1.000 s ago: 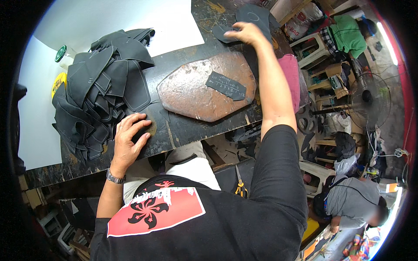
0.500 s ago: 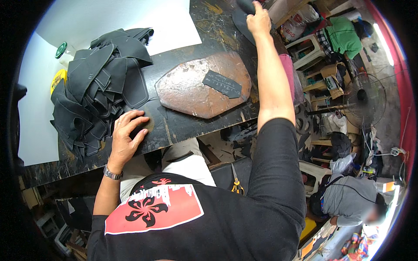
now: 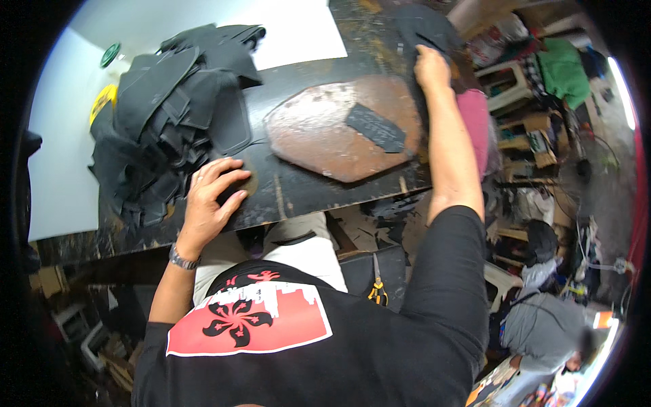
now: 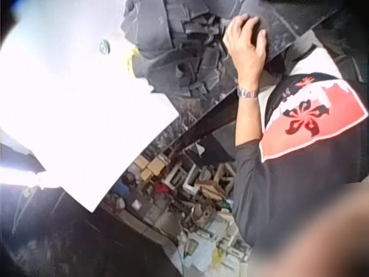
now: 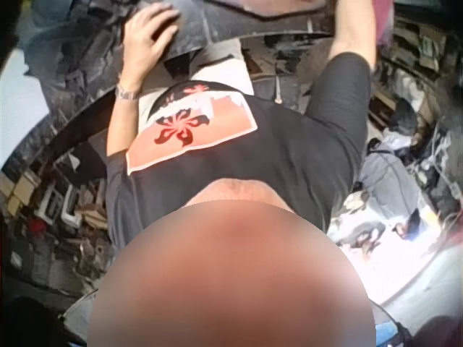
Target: The person uses shears to cut black rubber pieces along marked outlines on a workbench. After cutting, the person stacks the finished pieces and briefly wipes the work surface with a cloth.
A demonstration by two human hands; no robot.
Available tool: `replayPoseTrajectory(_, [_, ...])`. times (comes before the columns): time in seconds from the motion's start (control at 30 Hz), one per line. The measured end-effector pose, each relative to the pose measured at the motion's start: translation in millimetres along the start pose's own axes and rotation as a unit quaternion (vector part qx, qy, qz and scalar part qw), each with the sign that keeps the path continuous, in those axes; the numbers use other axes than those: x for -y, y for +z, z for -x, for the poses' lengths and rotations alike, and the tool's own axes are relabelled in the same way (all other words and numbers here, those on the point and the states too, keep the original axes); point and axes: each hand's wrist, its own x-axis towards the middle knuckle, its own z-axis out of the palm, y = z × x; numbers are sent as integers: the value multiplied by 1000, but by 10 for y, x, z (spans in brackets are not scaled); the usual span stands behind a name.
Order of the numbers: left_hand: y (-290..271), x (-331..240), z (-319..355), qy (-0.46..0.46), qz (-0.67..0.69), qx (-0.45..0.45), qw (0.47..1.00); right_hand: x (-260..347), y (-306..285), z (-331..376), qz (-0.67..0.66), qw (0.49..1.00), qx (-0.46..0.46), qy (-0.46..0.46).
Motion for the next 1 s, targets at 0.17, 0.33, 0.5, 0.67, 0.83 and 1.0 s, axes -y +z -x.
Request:
replayPoseTrajectory(0.17, [-3,35,9,-8,7,10,1000,-279,264,-254,-8,999,-45,-11])
replayPoseTrajectory(0.33, [-3,34,3,-15,5,11,1000,-532,536,-502,-58,992,-24,111])
replayPoseTrajectory(0.5, [23,71,50,-5,13,3,1000,-402,474,-362,3,991,9,132])
replayPoseTrajectory(0.67, [54,133,93,38,44,-46,997,-98,221,52,-137,982,123,49])
replayPoseTrajectory(0.83, [-185,-19,248,27,261,-164,951,359,-420,458,-432,884,135,116])
replayPoseTrajectory(1.0, [-1056,-665,824,255,313,-356,843,1393,-968,1099,-333,938,-92,-18])
